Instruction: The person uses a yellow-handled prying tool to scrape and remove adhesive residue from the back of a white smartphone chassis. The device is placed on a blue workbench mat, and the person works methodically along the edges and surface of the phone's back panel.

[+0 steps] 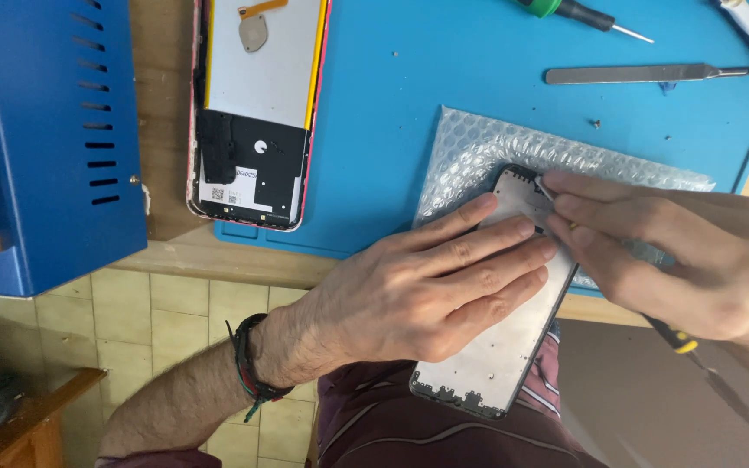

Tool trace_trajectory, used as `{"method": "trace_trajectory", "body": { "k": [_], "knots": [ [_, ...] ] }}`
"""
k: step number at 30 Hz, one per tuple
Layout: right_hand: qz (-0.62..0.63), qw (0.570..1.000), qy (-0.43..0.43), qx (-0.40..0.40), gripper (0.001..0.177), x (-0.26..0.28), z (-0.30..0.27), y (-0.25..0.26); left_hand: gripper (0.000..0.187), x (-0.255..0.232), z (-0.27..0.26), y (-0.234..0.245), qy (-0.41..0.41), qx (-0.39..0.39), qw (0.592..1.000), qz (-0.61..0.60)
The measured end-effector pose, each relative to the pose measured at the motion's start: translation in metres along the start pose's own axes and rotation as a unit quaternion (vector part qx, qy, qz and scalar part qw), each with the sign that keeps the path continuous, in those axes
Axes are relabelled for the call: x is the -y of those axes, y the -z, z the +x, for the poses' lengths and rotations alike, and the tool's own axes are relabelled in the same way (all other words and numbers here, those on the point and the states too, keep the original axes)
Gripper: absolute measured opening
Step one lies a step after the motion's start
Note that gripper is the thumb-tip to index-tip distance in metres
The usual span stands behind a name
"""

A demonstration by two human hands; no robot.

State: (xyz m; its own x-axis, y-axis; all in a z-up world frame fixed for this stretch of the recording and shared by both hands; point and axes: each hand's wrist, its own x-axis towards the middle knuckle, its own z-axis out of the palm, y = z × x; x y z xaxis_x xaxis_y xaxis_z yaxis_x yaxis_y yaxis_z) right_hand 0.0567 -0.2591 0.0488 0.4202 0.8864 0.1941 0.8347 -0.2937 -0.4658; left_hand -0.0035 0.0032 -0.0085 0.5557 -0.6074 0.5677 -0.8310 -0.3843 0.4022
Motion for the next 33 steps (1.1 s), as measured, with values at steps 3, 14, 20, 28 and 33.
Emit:
{"method": "trace_trajectory", "body": {
  "k": [3,14,20,28,33],
  "knots": [
    [0.055,0.992,-0.111,-0.037,0.01,0.012,-0.002,-0.004,0.021,0.0,-0.001,0.0,0.003,-0.002,1.0,0.001],
    [0.188,0.925,-0.33,0.021,0.029,0.013,-0.014,0.001,0.018,-0.001,-0.003,-0.002,0.008,-0.016,1.0,-0.005],
    [-0.038,0.999,0.027,-0.007,0.005,-0.005,0.017,-0.006,0.018,0.0,-0.004,-0.003,0.005,-0.01,1.0,0.002],
    [0.096,0.979,-0.178,0.012,0.022,0.006,0.017,-0.004,0.018,0.0,-0.007,-0.007,0.002,-0.014,1.0,-0.007],
    [0.165,0.901,-0.398,0.05,0.027,0.005,0.007,-0.002,0.016,0.0,-0.007,-0.008,0.007,-0.026,1.0,-0.008]
  ]
}}
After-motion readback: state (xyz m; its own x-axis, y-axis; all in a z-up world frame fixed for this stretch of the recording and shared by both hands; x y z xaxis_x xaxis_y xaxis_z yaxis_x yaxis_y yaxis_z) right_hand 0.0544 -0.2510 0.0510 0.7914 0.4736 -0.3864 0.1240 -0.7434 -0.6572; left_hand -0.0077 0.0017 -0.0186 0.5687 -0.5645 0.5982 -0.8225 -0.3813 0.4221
